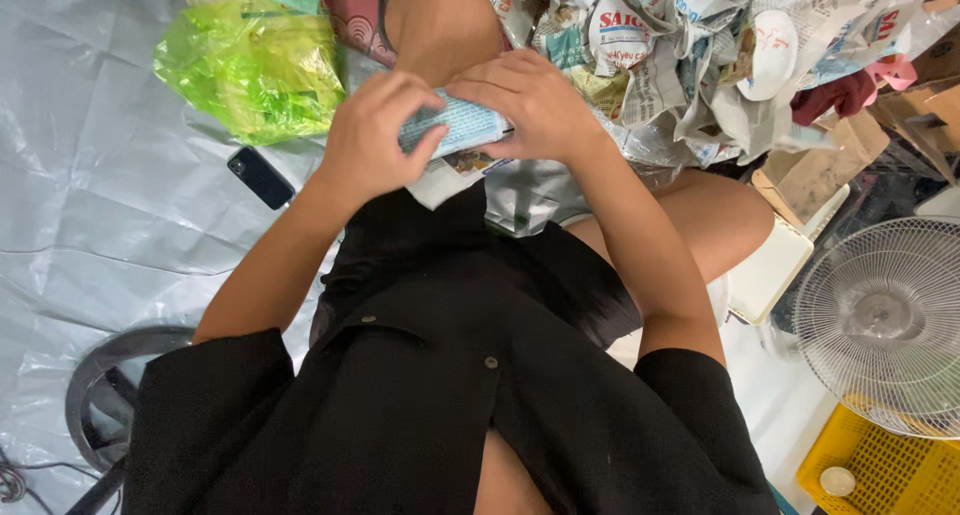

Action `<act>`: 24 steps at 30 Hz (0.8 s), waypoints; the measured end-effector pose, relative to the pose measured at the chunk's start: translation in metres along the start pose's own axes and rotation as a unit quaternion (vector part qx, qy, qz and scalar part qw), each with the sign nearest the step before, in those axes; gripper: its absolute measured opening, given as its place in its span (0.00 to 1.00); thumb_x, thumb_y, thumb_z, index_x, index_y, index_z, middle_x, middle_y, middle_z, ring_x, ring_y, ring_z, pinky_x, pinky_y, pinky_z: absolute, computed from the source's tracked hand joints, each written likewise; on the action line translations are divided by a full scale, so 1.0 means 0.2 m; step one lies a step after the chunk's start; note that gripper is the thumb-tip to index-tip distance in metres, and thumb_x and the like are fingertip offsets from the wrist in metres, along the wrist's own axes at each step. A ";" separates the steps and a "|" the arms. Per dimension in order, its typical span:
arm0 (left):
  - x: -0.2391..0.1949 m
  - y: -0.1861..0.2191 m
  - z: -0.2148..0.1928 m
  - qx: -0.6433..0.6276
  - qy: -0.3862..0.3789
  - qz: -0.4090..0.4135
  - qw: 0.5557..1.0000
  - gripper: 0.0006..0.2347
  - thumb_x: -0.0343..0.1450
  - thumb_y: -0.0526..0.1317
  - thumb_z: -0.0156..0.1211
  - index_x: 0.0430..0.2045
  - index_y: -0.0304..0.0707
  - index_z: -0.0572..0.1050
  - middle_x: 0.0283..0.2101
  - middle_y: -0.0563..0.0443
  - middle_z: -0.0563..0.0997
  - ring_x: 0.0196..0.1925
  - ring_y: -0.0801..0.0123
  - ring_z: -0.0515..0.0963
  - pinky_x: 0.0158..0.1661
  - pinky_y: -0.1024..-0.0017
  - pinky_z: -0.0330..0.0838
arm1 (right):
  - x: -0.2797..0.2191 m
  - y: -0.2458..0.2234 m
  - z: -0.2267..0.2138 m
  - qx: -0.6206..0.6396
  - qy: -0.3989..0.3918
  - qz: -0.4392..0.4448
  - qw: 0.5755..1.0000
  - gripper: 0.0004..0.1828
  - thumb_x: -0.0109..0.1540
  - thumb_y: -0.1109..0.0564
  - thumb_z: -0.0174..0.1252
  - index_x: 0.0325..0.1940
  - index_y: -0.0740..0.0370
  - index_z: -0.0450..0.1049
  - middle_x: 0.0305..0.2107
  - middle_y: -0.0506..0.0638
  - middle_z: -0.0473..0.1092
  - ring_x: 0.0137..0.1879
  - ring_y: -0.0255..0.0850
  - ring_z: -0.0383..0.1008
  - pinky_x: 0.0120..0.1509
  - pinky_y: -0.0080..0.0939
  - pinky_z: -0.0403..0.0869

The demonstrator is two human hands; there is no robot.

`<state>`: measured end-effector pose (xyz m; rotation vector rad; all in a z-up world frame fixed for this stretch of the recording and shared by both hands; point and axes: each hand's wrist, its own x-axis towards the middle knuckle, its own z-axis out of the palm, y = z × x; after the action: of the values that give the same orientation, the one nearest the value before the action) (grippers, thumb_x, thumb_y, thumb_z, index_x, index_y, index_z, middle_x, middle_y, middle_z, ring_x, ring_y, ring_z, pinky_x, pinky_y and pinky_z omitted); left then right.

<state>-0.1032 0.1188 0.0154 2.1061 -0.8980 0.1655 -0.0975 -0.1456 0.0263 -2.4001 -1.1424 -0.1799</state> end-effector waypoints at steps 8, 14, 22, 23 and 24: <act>-0.06 -0.02 0.02 0.024 -0.057 -0.110 0.992 0.25 0.66 0.51 0.77 0.44 0.31 0.74 0.43 0.37 0.79 0.42 0.44 0.80 0.40 0.55 0.73 | -0.06 -0.03 0.09 -0.026 0.026 -0.021 0.999 0.36 0.50 0.57 0.74 0.63 0.57 0.74 0.58 0.48 0.71 0.63 0.45 0.69 0.66 0.48 0.69; -0.11 0.04 0.03 0.016 0.014 -0.091 0.996 0.23 0.66 0.47 0.76 0.47 0.33 0.73 0.45 0.39 0.79 0.46 0.44 0.79 0.43 0.56 0.73 | -0.06 -0.03 0.11 -0.078 0.053 -0.057 0.994 0.37 0.50 0.55 0.76 0.64 0.55 0.73 0.60 0.45 0.69 0.67 0.45 0.67 0.66 0.49 0.68; -0.03 -0.05 -0.06 0.088 0.007 -0.029 0.996 0.25 0.66 0.48 0.77 0.51 0.34 0.75 0.47 0.44 0.80 0.49 0.49 0.77 0.46 0.58 0.70 | 0.00 -0.05 0.05 -0.010 0.044 0.016 0.999 0.36 0.56 0.50 0.76 0.66 0.54 0.70 0.63 0.50 0.66 0.67 0.50 0.66 0.72 0.54 0.63; -0.01 -0.06 -0.07 0.100 0.007 -0.009 0.995 0.25 0.66 0.48 0.77 0.51 0.34 0.75 0.48 0.45 0.80 0.50 0.50 0.77 0.48 0.58 0.69 | -0.01 -0.04 0.04 0.001 0.043 0.022 0.999 0.35 0.58 0.50 0.75 0.67 0.54 0.70 0.63 0.52 0.65 0.68 0.51 0.66 0.73 0.55 0.62; 0.01 -0.08 -0.07 0.111 0.005 -0.012 0.994 0.26 0.65 0.48 0.77 0.52 0.33 0.75 0.48 0.44 0.80 0.50 0.51 0.76 0.47 0.58 0.68 | 0.00 -0.02 0.03 -0.001 0.049 0.027 0.998 0.36 0.59 0.50 0.73 0.68 0.56 0.68 0.64 0.53 0.65 0.69 0.52 0.66 0.74 0.55 0.61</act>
<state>-0.0888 0.1338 0.0155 2.3176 -0.8817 0.2747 -0.1015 -0.1409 0.0226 -2.3924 -1.0315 -0.2773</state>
